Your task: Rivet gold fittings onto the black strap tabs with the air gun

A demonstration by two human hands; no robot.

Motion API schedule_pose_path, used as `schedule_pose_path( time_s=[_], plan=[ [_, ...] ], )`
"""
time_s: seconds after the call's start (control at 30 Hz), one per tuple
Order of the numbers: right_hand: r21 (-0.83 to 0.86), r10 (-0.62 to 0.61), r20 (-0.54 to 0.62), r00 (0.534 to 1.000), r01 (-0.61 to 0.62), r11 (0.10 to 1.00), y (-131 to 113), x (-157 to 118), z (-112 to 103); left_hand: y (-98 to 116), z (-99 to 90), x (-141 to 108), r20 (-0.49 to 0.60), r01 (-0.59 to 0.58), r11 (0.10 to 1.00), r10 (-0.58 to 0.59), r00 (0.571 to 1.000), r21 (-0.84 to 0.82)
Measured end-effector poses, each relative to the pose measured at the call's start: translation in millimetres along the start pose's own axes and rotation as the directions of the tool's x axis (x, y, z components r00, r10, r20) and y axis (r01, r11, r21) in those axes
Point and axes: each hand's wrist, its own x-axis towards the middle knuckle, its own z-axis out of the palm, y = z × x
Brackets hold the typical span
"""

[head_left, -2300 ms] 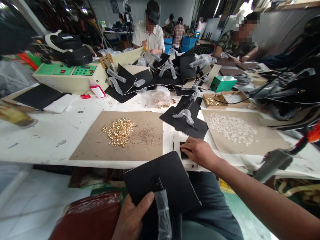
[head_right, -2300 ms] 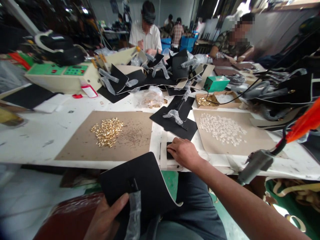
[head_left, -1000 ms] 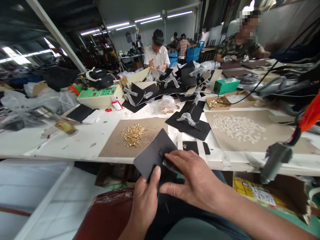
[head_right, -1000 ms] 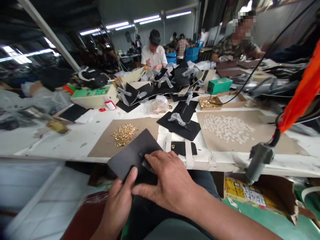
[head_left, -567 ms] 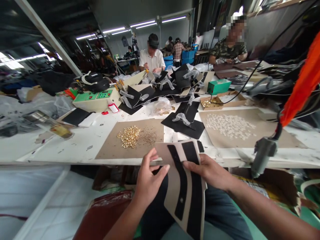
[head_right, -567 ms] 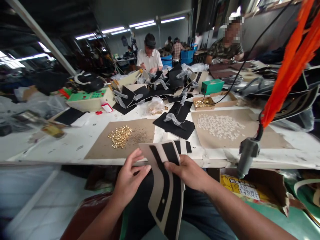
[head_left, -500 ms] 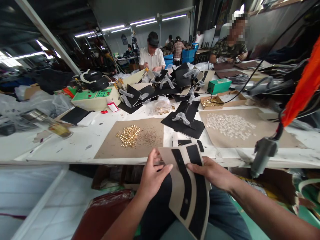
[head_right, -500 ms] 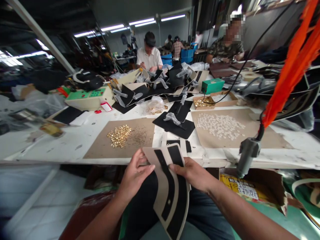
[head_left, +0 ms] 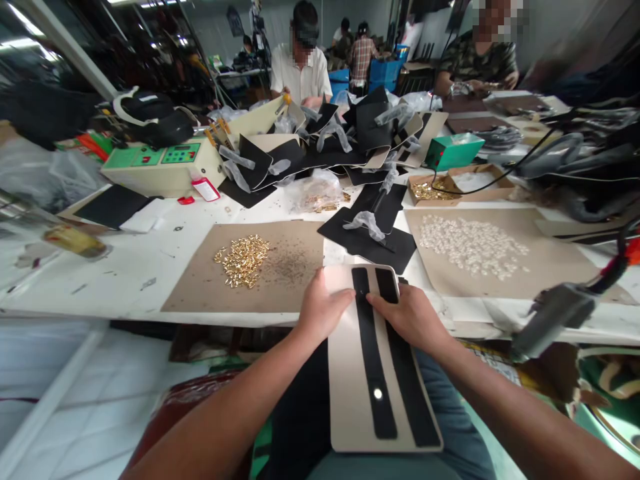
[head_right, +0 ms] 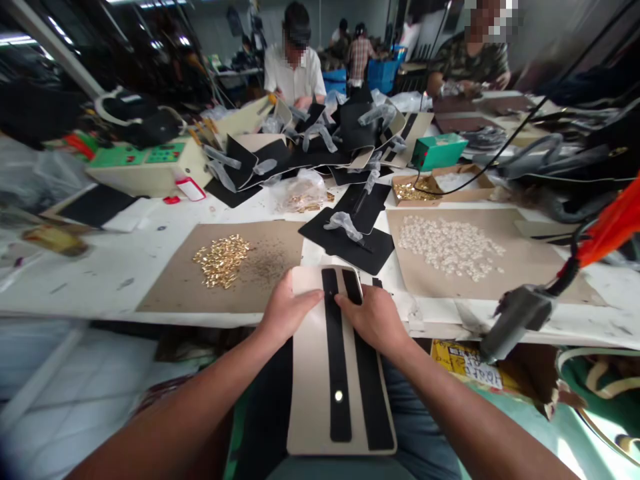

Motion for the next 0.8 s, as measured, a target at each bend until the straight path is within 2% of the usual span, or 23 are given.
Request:
schedule_pose_path(
  time_s=[0.13, 0.33, 0.8],
  plan=[
    [-0.245, -0.027, -0.054, 0.998, 0.013, 0.969, 1.9, 24.2, 5.1, -13.6, 7.7, 23.7, 0.006, -0.032, 0.995, 0.032, 0.999, 0.090],
    [-0.447, -0.029, -0.029, 0.999, 0.013, 0.895, 5.7, 30.6, 12.2, -17.9, 6.2, 26.9, 0.037, -0.017, 0.980, 0.010, 0.999, 0.197],
    [-0.487, 0.027, -0.037, 0.999, -0.041, 0.873, 3.6, 42.1, 13.6, -17.3, 7.3, 38.0, 0.084, 0.036, 0.983, -0.052, 0.995, 0.182]
  ],
)
